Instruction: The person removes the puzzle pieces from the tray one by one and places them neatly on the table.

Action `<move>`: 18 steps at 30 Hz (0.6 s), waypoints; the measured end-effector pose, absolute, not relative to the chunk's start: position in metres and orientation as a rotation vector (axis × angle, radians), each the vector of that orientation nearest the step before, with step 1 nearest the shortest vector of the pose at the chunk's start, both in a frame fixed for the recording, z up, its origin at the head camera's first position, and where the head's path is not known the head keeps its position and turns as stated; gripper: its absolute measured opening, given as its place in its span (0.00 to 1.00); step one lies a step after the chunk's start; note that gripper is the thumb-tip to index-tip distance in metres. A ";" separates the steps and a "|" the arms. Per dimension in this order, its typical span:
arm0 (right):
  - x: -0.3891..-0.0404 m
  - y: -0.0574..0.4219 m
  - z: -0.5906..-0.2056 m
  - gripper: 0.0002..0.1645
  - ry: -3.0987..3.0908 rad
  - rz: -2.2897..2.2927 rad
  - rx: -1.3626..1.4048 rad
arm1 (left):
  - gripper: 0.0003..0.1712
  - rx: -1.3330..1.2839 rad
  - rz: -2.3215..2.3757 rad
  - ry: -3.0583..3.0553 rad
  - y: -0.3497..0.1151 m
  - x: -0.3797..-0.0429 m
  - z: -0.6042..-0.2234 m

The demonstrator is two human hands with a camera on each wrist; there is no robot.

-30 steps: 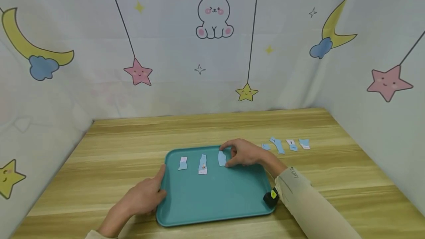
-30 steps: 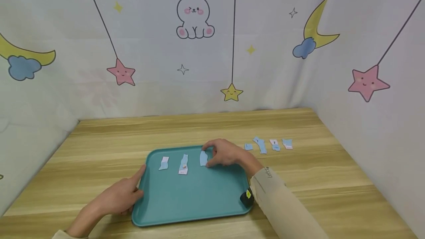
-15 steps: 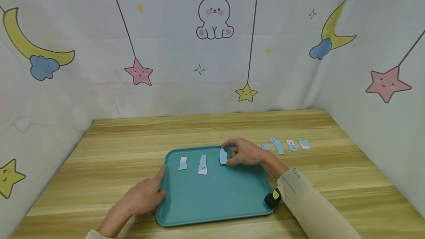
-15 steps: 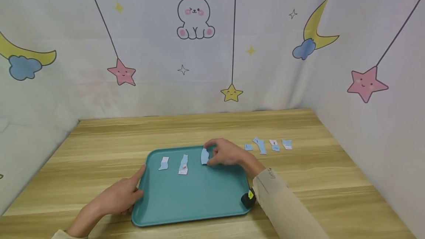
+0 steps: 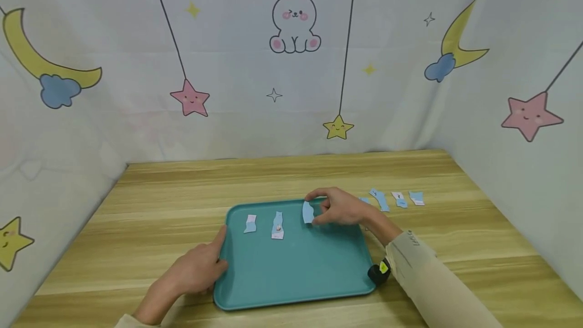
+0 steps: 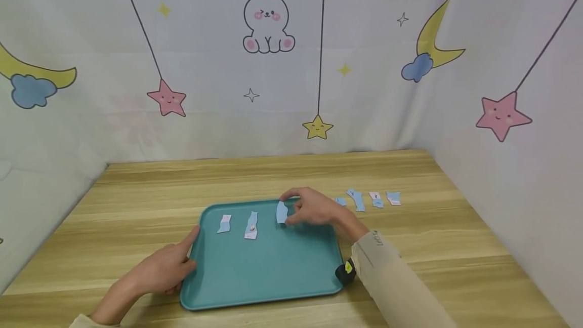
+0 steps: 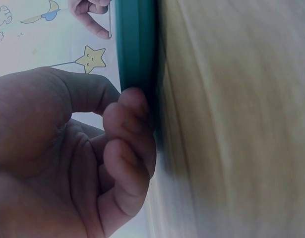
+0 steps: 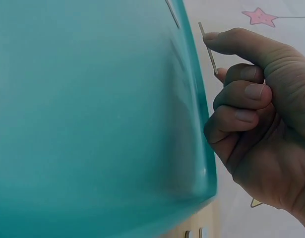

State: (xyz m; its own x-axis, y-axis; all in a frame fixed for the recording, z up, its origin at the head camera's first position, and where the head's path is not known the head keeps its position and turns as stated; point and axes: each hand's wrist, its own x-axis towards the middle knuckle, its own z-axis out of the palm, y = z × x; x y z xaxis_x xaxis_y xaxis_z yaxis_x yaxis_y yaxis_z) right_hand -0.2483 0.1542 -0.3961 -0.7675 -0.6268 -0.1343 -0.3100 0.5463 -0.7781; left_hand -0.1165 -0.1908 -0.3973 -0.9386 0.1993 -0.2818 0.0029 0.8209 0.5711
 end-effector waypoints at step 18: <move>-0.239 0.172 -0.379 0.37 2.387 -1.112 -0.806 | 0.48 0.175 0.820 2.650 -0.194 -0.119 -0.399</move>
